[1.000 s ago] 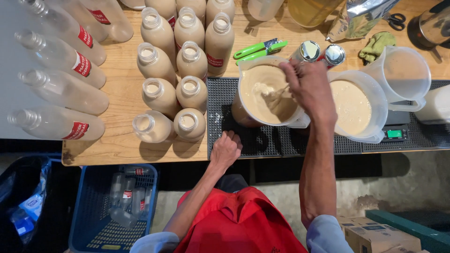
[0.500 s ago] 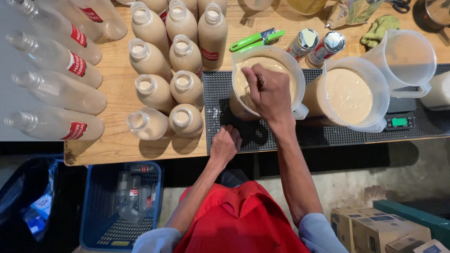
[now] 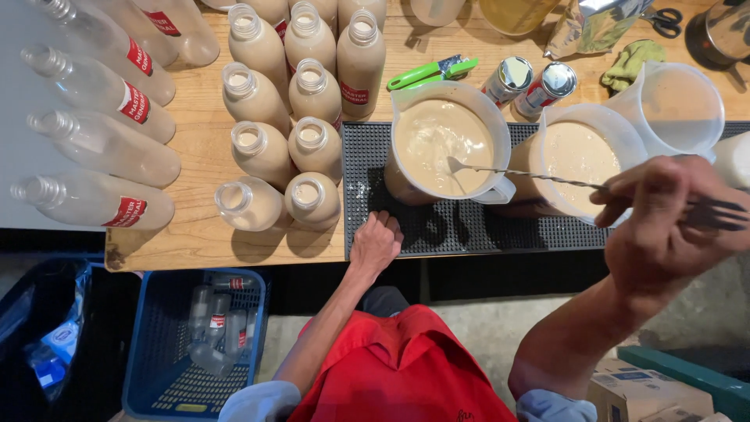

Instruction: The person prepares beverages by pouring milk from cartons into pitchers containing other liquids, stirring the mixtures, and kemudian pouring the final mixture into several bottles.

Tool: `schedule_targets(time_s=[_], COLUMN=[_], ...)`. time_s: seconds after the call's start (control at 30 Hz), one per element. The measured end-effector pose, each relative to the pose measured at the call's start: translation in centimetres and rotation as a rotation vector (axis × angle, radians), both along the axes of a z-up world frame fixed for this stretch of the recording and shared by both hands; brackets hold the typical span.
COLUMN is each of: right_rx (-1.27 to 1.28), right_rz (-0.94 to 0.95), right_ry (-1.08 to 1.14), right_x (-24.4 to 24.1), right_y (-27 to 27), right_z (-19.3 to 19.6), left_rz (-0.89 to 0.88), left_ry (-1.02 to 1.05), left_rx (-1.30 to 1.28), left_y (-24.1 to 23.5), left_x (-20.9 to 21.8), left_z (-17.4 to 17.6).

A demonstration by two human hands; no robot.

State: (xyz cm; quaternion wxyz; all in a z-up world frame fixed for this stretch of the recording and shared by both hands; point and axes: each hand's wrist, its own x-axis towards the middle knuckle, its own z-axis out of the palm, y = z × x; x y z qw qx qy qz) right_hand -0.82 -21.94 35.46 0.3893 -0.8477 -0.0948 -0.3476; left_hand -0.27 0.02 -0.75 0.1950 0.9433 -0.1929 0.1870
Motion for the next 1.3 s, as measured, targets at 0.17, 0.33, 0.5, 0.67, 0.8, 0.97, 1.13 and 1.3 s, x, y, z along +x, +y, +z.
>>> schedule_targets(time_s=[0.17,0.33,0.5,0.67,0.8,0.97,1.13,1.3], right_rx=[0.136,0.144,0.152,0.175,0.256,0.384,0.598,0.603], right_rz=[-0.084,-0.155,-0.161,-0.195,-0.249,-0.178,-0.588,-0.459], right_ry=[0.045,0.132,0.057,0.057,-0.016,0.047,-0.023,-0.228], right_x=[-2.0,-4.3,-5.2,-5.9,-5.3,-4.6,-7.7,-15.8], right_y=[-3.3,-5.8,-6.0,-5.1,-5.3,-7.7,-13.3,-29.3], right_z=[-1.4,-2.0,-1.9,-1.2,-1.6,-2.3,-5.3,-15.2], left_rz=[0.005,-0.005,-0.009,-0.031,-0.001,-0.002,0.005,0.013], left_ry=[-0.021,0.035,0.070,0.067,0.076,0.069,0.073,0.071], left_rx=[-0.020,-0.019,-0.062,-0.087,-0.070,-0.075,-0.078,-0.081], left_y=[-0.1,-0.1,-0.1,-0.1,-0.3,-0.1,0.0,-0.1], left_x=[-0.3,-0.3,-0.2,-0.2,-0.4,-0.5,-0.4,-0.2], left_z=[0.6,0.4,1.3,1.6,1.7,1.4,1.2,1.7])
